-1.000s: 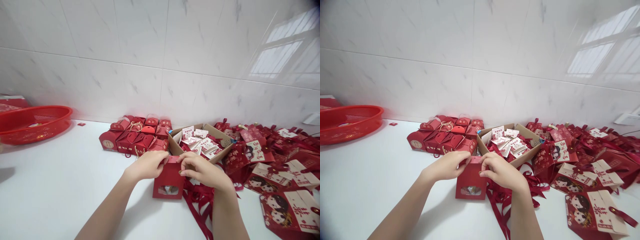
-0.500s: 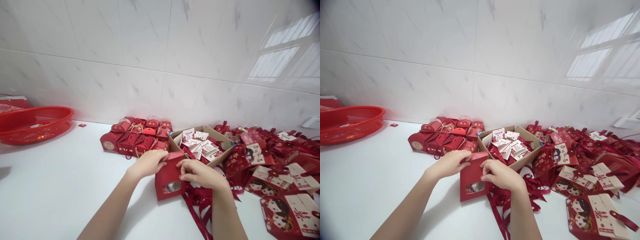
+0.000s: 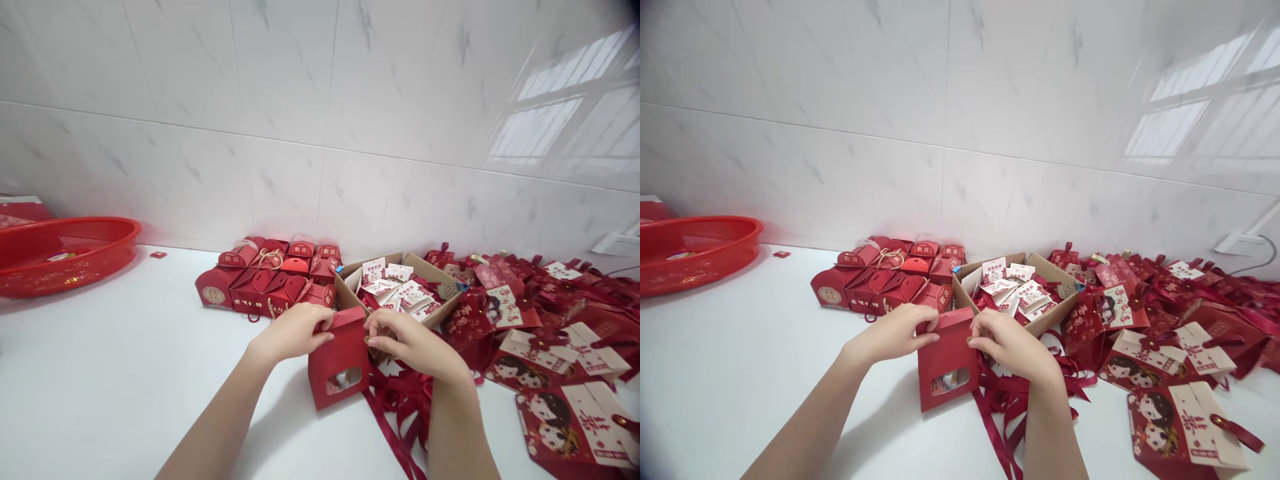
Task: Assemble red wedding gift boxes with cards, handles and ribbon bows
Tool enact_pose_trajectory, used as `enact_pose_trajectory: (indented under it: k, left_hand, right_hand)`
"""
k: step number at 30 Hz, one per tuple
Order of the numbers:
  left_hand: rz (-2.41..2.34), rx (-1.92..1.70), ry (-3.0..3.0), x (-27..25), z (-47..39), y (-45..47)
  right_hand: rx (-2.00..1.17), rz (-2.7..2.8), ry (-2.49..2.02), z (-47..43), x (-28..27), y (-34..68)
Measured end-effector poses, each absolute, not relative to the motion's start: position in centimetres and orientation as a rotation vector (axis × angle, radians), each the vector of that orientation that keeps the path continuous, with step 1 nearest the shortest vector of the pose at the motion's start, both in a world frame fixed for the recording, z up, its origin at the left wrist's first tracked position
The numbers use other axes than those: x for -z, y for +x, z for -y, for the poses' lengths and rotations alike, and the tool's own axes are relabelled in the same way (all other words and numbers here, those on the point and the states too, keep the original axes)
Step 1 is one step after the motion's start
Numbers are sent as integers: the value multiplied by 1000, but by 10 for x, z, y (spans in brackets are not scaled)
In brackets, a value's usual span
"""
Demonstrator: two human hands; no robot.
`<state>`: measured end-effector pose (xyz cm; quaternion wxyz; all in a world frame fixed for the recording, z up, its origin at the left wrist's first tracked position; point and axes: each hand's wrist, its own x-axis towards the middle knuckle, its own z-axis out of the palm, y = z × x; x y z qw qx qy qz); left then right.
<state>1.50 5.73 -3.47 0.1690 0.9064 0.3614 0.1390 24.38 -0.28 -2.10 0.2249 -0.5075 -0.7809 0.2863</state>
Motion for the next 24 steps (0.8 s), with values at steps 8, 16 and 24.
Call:
enact_pose_trajectory:
  k: [8,16,24]
  left_hand:
    - [-921,-394,2619,30,-48,20]
    - [-1016,-425,2590,34,-47,25]
    - [-1007,-416,2559,32,-44,28]
  right_hand:
    - [-946,2128,-1372,-7,30,247]
    - [-723,2083,-1448,-8,31,242]
    - [-618,2065,-1407,-15,35,244]
